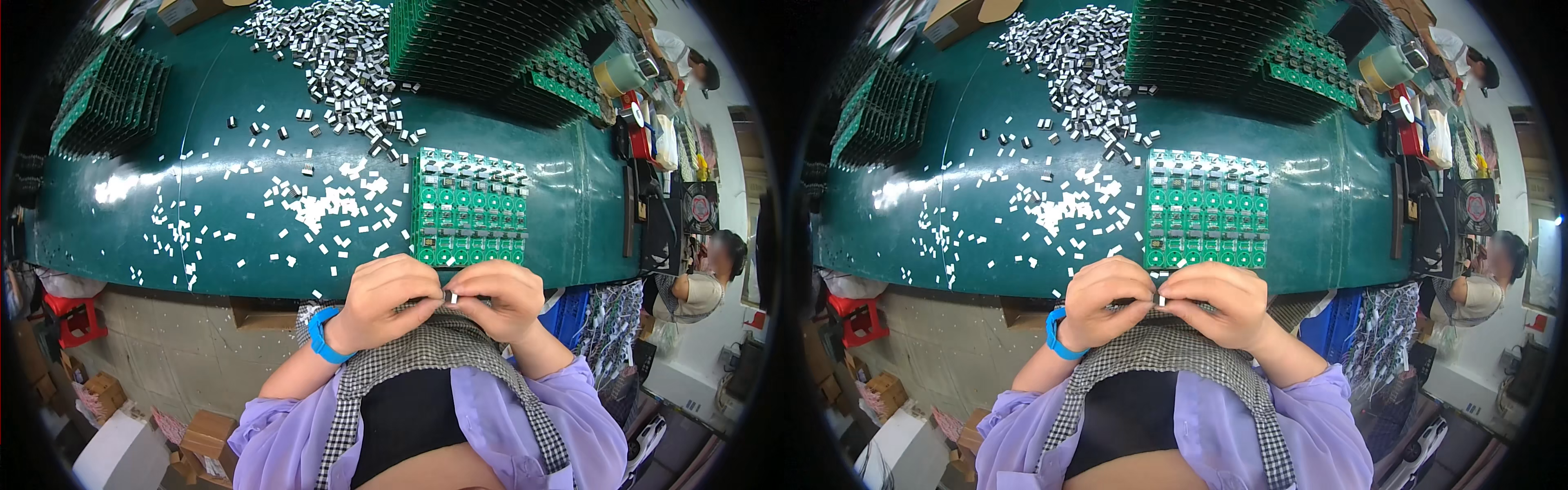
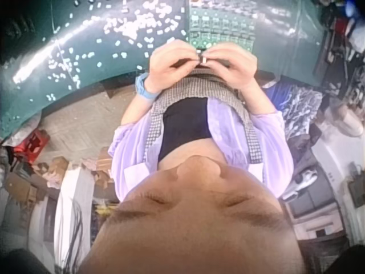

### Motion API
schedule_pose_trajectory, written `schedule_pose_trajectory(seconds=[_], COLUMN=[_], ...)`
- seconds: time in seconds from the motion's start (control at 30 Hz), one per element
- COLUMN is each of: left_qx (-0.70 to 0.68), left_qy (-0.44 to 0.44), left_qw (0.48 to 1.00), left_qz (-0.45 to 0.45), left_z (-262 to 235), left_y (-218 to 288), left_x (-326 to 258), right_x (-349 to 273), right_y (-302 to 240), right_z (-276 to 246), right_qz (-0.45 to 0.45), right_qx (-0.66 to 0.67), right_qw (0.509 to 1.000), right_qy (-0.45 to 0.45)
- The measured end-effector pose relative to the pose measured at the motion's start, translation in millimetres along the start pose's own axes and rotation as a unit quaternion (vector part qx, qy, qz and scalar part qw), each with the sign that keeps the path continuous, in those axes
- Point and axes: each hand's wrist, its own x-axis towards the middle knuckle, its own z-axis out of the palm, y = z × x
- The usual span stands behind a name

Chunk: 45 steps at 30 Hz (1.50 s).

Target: The person attaches small components onto a circuit board panel by hand, stacks the completed board onto a pile, and resumes placing components onto a new board panel.

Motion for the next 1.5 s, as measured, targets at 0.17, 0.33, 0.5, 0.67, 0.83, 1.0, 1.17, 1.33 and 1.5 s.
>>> schedule_pose_trajectory(seconds=[0.17,0.33,0.5,0.67,0.83,1.0,1.17,1.33,1.5], left_qx=[0.067,0.114,0.111,0.410,0.534,0.481,0.431,0.269,-0.150], left_qy=[0.018,0.058,0.052,0.116,0.103,0.129,0.158,0.154,0.140], left_qw=[0.997,0.992,0.992,0.899,0.810,0.836,0.869,0.929,0.921], left_qz=[-0.025,-0.005,-0.042,-0.096,-0.220,-0.230,-0.183,-0.201,-0.331], left_z=[2,6,6,-38,-77,-79,-74,-58,-39], left_y=[7,3,5,-6,-28,-26,-24,-11,-2], left_x=[3,-4,-1,8,5,7,4,10,6], right_x=[3,-1,-2,9,7,6,8,7,10], right_y=[1,2,-1,12,18,23,22,24,12], right_z=[-1,5,8,-8,-7,1,4,3,5], right_qz=[-0.034,-0.035,0.023,0.125,0.077,0.026,0.015,0.008,0.065], right_qx=[-0.039,-0.118,-0.101,-0.121,-0.209,-0.268,-0.283,-0.294,-0.339], right_qw=[0.999,0.992,0.993,0.983,0.975,0.963,0.959,0.955,0.938], right_qy=[-0.005,0.037,0.054,0.054,-0.009,-0.018,-0.022,-0.027,-0.041])
